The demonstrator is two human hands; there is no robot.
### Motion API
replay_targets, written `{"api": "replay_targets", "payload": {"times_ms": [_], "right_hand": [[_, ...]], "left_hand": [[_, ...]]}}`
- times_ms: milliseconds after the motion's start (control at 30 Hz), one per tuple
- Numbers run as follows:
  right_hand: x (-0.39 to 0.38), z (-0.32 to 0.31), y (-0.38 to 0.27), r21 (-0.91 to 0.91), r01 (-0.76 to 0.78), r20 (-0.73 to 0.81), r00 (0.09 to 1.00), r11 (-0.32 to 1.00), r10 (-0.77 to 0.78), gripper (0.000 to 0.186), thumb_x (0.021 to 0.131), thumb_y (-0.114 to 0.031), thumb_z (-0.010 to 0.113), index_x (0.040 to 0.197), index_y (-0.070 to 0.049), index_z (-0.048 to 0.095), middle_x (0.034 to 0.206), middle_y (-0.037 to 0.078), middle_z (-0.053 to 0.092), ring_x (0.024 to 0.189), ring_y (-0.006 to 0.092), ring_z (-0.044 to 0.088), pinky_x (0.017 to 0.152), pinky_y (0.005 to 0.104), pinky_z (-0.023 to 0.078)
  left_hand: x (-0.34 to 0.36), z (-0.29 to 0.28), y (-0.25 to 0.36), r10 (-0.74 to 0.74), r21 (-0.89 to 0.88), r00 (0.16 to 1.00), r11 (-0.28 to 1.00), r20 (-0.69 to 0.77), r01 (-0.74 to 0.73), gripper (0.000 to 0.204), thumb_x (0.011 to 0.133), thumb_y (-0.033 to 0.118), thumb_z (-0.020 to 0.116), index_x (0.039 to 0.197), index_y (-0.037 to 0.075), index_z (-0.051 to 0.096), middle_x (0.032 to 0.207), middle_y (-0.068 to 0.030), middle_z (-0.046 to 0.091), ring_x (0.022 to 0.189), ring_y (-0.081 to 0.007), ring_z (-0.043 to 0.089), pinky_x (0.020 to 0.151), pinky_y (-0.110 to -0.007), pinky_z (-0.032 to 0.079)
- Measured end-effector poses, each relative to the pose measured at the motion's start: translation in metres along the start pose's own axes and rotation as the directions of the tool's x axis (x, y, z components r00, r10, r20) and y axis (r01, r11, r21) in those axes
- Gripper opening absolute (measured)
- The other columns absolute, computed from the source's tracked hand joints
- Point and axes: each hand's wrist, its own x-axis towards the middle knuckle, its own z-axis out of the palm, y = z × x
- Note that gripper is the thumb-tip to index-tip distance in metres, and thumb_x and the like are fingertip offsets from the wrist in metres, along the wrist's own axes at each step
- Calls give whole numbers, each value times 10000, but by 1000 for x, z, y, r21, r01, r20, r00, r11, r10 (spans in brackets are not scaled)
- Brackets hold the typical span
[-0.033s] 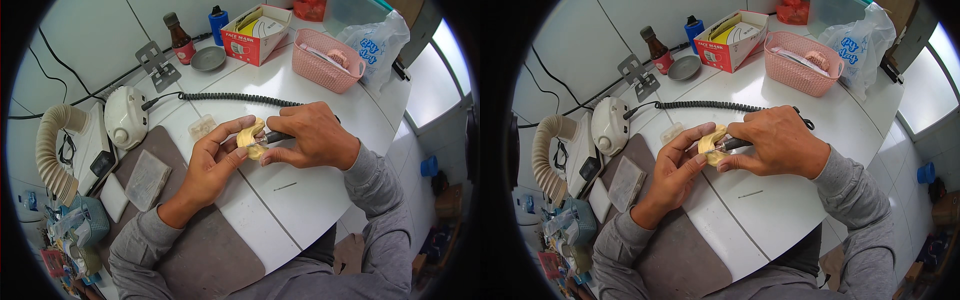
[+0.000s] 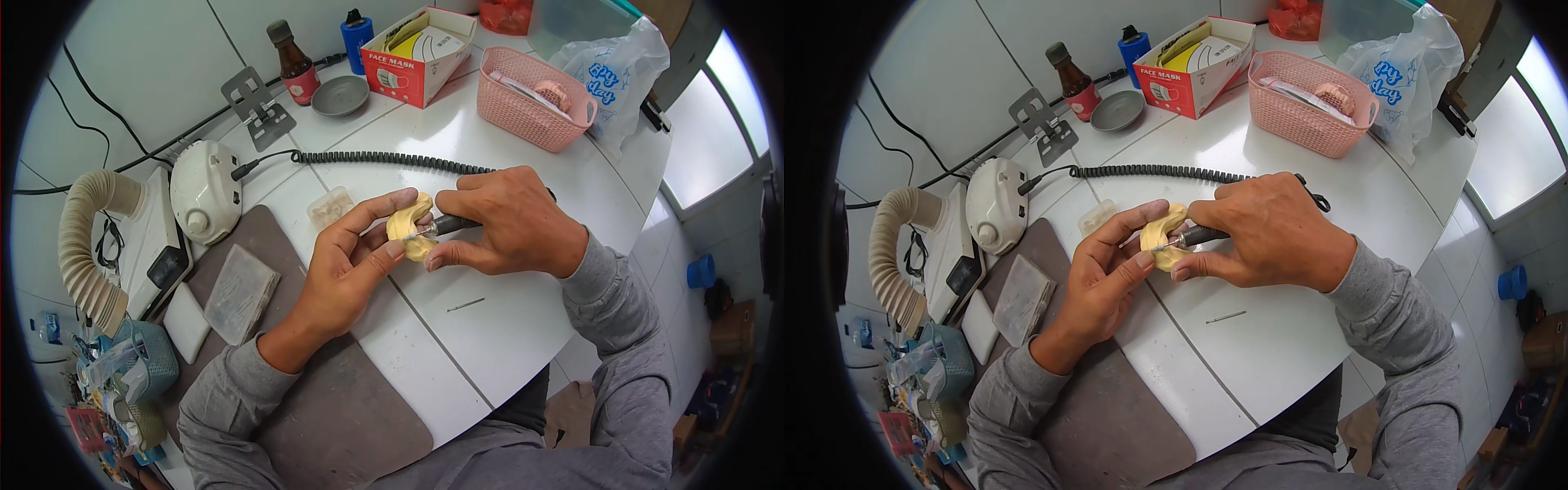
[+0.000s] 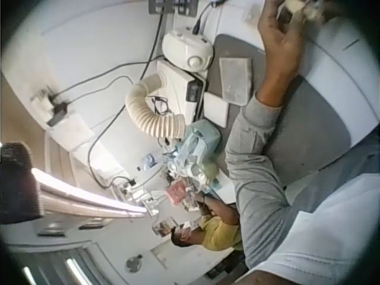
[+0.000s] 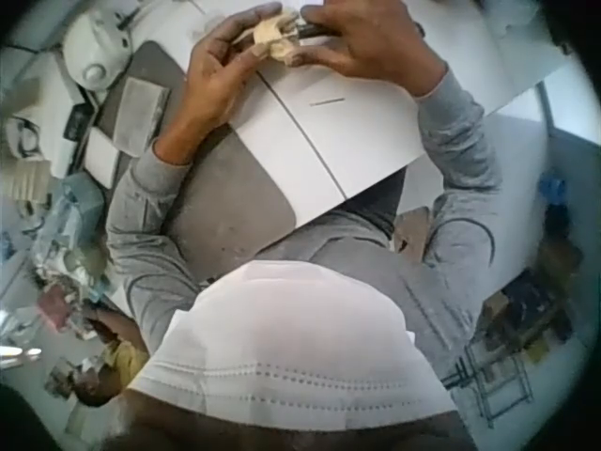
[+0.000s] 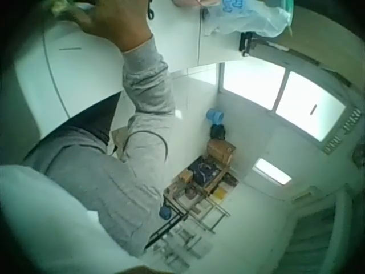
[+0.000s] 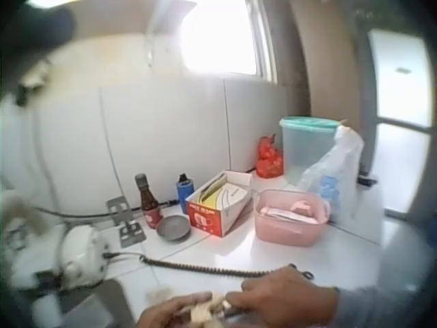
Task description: Trimming and shaping a plaster dental model using a rotary handpiece at a dental lab bench.
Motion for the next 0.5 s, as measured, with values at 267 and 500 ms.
{"api": "replay_targets", "payload": {"times_ms": [267, 500], "right_hand": [[2, 4, 4, 27, 15, -54, 998, 1000, -13, 695, 908, -766, 728, 952, -73, 728, 720, 107, 666, 645, 327, 678, 578, 451, 476], [4, -2, 16, 150, -111, -268, 952, 982, 149, 640, 1017, -662, 676, 850, -50, 593, 690, 134, 592, 600, 336, 599, 570, 463, 428]], "left_hand": [[-1, -1, 2, -32, -88, 999, 996, 13, 33, 553, 1081, 4, 619, 1604, -68, 452, 1563, -178, 585, 1427, -234, 599, 1212, -367, 474], [-2, 3, 6, -49, -166, 998, 985, 42, 56, 578, 1059, -2, 645, 1597, -62, 444, 1573, -194, 571, 1454, -246, 583, 1228, -388, 470]]}}
